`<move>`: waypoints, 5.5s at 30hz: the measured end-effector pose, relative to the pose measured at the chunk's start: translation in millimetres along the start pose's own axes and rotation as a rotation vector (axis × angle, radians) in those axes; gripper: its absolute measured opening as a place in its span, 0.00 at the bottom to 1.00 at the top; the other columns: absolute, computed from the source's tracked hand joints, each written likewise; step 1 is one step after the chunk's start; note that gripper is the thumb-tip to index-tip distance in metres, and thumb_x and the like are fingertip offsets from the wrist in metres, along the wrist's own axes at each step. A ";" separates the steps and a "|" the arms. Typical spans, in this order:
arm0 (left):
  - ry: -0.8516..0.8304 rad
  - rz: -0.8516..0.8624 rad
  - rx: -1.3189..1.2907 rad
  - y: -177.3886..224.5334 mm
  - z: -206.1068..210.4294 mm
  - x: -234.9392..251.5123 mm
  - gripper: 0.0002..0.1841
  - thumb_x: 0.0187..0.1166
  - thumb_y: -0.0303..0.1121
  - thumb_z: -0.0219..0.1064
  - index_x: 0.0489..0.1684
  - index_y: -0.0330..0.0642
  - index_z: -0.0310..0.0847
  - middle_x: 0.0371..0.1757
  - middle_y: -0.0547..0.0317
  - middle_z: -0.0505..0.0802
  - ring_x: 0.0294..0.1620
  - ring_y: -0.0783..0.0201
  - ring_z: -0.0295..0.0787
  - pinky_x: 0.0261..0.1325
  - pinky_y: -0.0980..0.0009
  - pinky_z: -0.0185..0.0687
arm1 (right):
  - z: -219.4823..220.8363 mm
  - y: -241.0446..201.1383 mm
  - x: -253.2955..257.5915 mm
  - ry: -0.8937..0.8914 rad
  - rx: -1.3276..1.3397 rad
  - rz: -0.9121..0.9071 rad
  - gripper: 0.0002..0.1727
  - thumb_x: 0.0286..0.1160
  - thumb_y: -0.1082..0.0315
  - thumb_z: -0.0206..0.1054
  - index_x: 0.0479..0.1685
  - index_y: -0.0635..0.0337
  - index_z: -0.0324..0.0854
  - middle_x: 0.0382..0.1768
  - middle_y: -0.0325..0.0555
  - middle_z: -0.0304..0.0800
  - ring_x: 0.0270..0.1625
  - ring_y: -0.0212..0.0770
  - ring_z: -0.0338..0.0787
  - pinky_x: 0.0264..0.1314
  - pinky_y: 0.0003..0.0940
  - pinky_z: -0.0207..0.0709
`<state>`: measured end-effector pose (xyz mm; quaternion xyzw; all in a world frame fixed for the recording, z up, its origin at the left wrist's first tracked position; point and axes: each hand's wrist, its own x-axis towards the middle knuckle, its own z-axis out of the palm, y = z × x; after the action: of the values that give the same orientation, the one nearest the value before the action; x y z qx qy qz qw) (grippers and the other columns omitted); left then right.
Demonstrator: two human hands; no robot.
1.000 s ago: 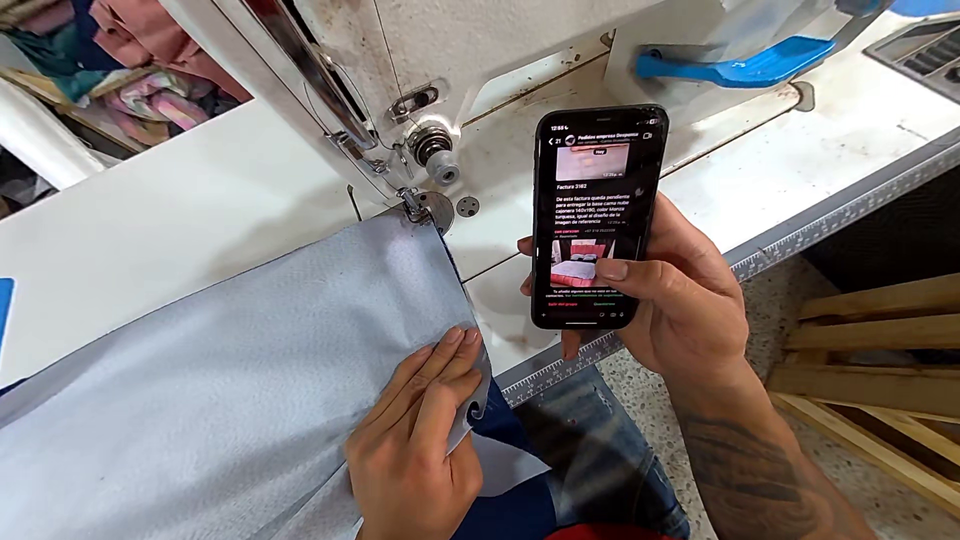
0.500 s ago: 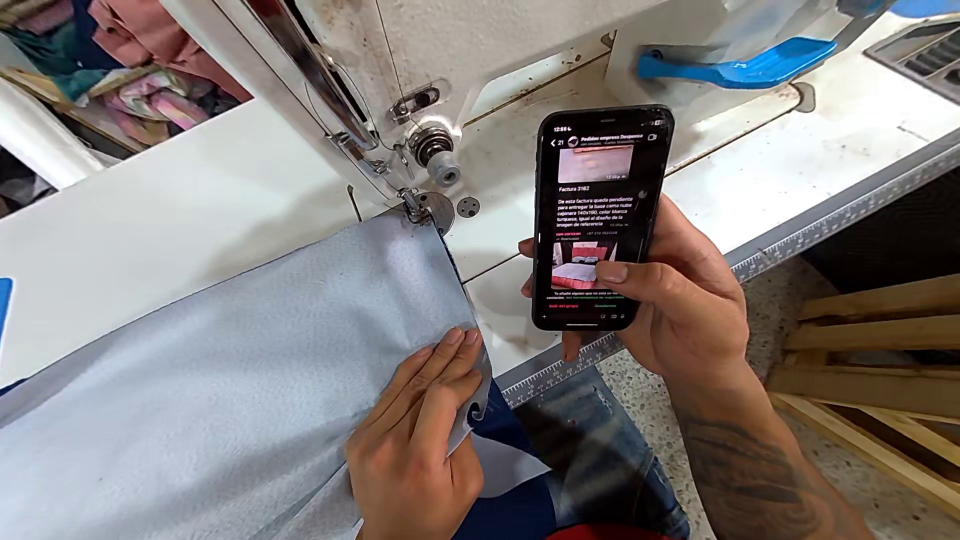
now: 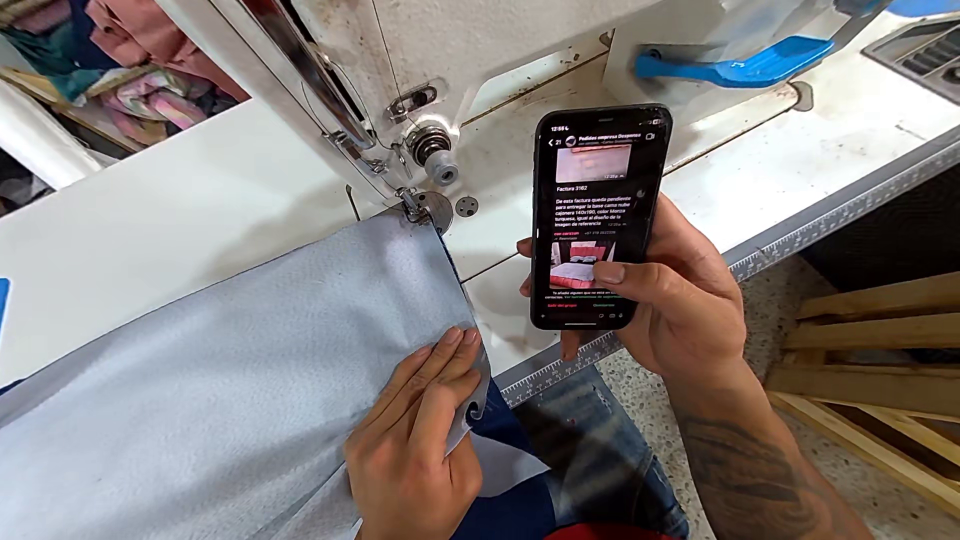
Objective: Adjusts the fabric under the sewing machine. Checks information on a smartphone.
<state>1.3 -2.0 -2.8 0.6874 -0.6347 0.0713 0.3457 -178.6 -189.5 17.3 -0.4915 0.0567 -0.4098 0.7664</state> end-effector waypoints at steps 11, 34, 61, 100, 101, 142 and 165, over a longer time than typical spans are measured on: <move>-0.003 0.002 -0.005 0.2 0.0 0.2 0.13 0.79 0.26 0.57 0.40 0.42 0.91 0.60 0.56 0.97 0.68 0.57 0.91 0.75 0.60 0.85 | -0.8 0.5 -0.1 -0.002 -0.019 0.010 0.29 0.76 0.80 0.47 0.80 0.61 0.59 0.65 0.68 0.82 0.51 0.62 0.95 0.20 0.48 0.91; -0.004 0.005 -0.008 -0.4 -0.4 0.6 0.12 0.79 0.26 0.57 0.39 0.41 0.91 0.59 0.54 0.97 0.68 0.56 0.91 0.74 0.60 0.86 | -2.2 2.6 0.5 -0.005 -0.038 -0.008 0.28 0.76 0.79 0.49 0.79 0.62 0.60 0.64 0.68 0.83 0.52 0.64 0.95 0.22 0.50 0.92; 0.002 0.000 -0.003 0.0 -0.3 0.4 0.13 0.79 0.26 0.57 0.38 0.41 0.91 0.59 0.54 0.97 0.68 0.56 0.91 0.75 0.59 0.86 | -1.7 2.9 1.8 0.014 -0.026 -0.011 0.25 0.82 0.77 0.47 0.79 0.63 0.61 0.63 0.68 0.83 0.51 0.63 0.95 0.21 0.50 0.92; -0.003 -0.001 -0.012 -0.2 0.1 0.6 0.13 0.78 0.25 0.57 0.40 0.42 0.92 0.60 0.56 0.97 0.68 0.56 0.91 0.74 0.60 0.86 | -0.2 0.7 -0.7 0.016 -0.056 0.006 0.29 0.74 0.79 0.51 0.79 0.60 0.60 0.64 0.67 0.83 0.49 0.62 0.95 0.20 0.49 0.91; -0.002 -0.001 -0.014 -0.3 0.2 0.6 0.13 0.78 0.26 0.57 0.40 0.42 0.92 0.59 0.56 0.97 0.68 0.56 0.91 0.74 0.60 0.86 | -0.4 0.8 -0.8 0.011 -0.056 0.003 0.29 0.75 0.78 0.53 0.79 0.60 0.60 0.64 0.67 0.83 0.49 0.62 0.95 0.20 0.49 0.91; 0.004 -0.006 -0.007 -0.1 0.5 0.4 0.13 0.77 0.26 0.57 0.39 0.42 0.92 0.59 0.56 0.97 0.68 0.56 0.91 0.73 0.61 0.87 | 0.4 0.5 -0.8 0.035 -0.039 0.005 0.26 0.80 0.77 0.46 0.79 0.61 0.61 0.62 0.68 0.83 0.48 0.62 0.95 0.20 0.49 0.91; 0.004 0.001 -0.016 -0.6 0.4 0.4 0.13 0.78 0.26 0.57 0.40 0.42 0.92 0.59 0.54 0.97 0.68 0.56 0.91 0.74 0.60 0.86 | 0.3 0.8 0.8 0.011 -0.023 -0.005 0.25 0.84 0.75 0.46 0.80 0.61 0.60 0.64 0.68 0.83 0.49 0.61 0.95 0.21 0.48 0.91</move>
<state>1.8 -2.6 -3.1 0.6842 -0.6349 0.0677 0.3525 -177.4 -189.7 17.0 -0.4981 0.0644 -0.4135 0.7595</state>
